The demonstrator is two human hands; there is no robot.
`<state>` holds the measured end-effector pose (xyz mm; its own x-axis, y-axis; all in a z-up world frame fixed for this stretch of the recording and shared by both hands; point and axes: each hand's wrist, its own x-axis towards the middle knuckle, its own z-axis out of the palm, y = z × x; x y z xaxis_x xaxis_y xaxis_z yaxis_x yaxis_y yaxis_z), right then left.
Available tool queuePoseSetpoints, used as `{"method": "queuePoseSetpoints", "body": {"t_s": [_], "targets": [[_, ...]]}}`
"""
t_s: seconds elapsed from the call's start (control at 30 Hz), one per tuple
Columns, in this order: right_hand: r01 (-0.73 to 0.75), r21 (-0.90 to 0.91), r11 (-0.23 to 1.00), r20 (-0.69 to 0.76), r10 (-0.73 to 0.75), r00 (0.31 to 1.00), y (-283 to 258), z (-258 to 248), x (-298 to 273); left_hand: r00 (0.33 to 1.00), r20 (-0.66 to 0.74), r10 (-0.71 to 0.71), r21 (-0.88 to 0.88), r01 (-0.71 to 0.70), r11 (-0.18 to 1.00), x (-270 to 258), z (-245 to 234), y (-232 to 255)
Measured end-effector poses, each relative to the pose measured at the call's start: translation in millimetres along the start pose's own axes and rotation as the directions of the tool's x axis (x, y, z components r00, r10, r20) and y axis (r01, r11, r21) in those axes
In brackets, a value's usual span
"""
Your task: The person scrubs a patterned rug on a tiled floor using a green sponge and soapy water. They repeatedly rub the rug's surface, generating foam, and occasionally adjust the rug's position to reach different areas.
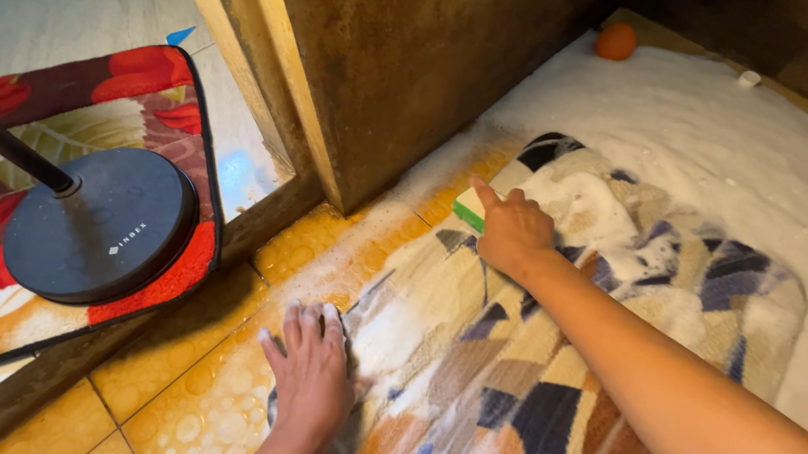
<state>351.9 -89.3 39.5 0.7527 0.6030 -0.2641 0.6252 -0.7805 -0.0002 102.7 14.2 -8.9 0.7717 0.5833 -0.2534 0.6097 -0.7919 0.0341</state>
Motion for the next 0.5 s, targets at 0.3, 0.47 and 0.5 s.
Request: {"method": "queuePoseSetpoints", "body": {"t_s": [0.3, 0.47, 0.5], "targets": [[0.478, 0.066, 0.876, 0.006, -0.479, 0.878, -73.6, 51.4, -61.1, 0.980, 0.193, -0.037, 0.047, 0.029, 0.998, 11.9, -33.9, 14.1], [0.127, 0.266, 0.956, -0.008, -0.129, 0.992, 6.9, 24.0, 14.2, 0.931, 0.191, 0.311, 0.154, -0.341, 0.927, 29.4, -20.5, 26.9], [-0.016, 0.278, 0.960, 0.061, -0.001, 0.998, 29.8, 15.6, 31.8, 0.903, 0.215, 0.372, 0.167, -0.409, 0.897, 33.9, -17.1, 33.5]]}}
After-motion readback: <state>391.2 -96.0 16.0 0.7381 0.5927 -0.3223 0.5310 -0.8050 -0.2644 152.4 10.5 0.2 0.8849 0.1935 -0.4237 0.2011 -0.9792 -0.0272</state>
